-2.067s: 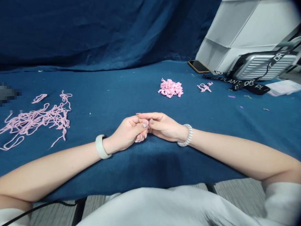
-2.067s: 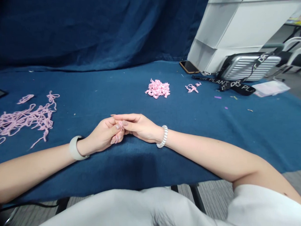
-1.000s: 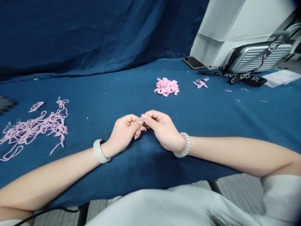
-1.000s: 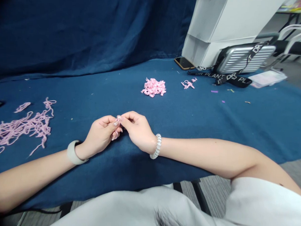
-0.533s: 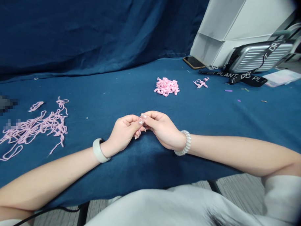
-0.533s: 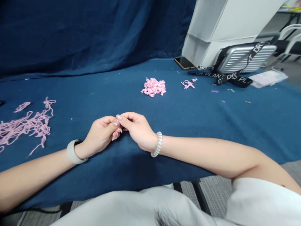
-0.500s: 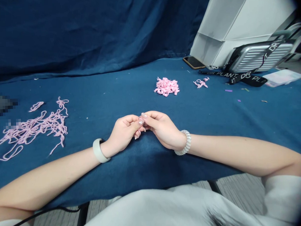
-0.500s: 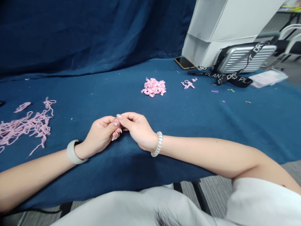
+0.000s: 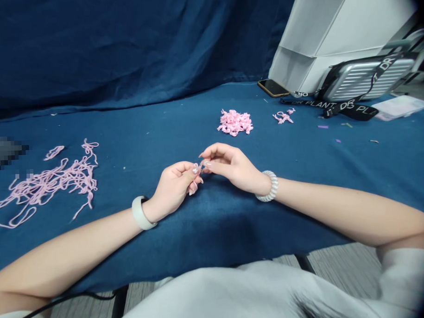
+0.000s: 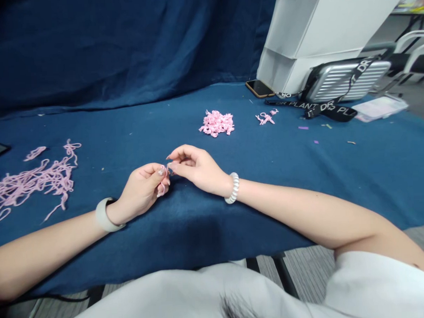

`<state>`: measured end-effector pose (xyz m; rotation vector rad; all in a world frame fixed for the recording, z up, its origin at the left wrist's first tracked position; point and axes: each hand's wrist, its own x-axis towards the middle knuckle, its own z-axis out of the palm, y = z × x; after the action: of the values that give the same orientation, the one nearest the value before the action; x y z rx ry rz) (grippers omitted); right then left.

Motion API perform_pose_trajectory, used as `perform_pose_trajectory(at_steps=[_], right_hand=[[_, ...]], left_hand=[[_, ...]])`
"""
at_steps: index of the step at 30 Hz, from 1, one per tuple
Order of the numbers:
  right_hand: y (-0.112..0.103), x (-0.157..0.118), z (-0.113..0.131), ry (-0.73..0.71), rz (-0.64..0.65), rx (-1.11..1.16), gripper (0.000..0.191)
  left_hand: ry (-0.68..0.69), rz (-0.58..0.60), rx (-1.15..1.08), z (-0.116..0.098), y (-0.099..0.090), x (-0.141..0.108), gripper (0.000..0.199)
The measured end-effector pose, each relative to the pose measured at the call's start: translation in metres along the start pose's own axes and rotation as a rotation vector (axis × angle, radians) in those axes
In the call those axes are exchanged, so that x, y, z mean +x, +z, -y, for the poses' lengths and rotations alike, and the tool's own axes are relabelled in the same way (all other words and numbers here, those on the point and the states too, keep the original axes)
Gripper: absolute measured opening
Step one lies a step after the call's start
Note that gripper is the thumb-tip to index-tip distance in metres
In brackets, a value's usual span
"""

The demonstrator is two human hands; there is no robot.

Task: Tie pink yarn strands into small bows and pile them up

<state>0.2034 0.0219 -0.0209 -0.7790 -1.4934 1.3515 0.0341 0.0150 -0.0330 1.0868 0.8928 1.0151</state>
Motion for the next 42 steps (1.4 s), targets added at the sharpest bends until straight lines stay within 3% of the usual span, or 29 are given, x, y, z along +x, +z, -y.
perform_pose_trajectory(at_steps=[5,9,16,24,36,42], right_hand=[[-0.014,0.002,0.011,-0.436,0.122,-0.567,0.018],[-0.013,0.002,0.011,-0.526,0.170,-0.673,0.017],[-0.008,0.001,0.009,-0.453,0.090,-0.637,0.019],[-0.004,0.004,0.010,-0.316,0.011,-0.450,0.016],[-0.002,0.006,0.009,-0.073,-0.026,-0.227,0.015],[-0.006,0.009,0.007,0.055,0.031,-0.134,0.018]], left_hand=[[-0.005,0.003,-0.007,-0.001,0.001,0.000,0.028],[-0.016,0.010,-0.001,-0.002,0.001,0.000,0.027],[-0.015,0.009,0.007,-0.002,0.001,0.000,0.027],[-0.016,0.034,0.050,0.000,-0.001,0.001,0.025],[-0.005,0.031,0.056,-0.001,0.000,0.000,0.027],[-0.020,0.016,0.005,-0.002,0.002,0.001,0.027]])
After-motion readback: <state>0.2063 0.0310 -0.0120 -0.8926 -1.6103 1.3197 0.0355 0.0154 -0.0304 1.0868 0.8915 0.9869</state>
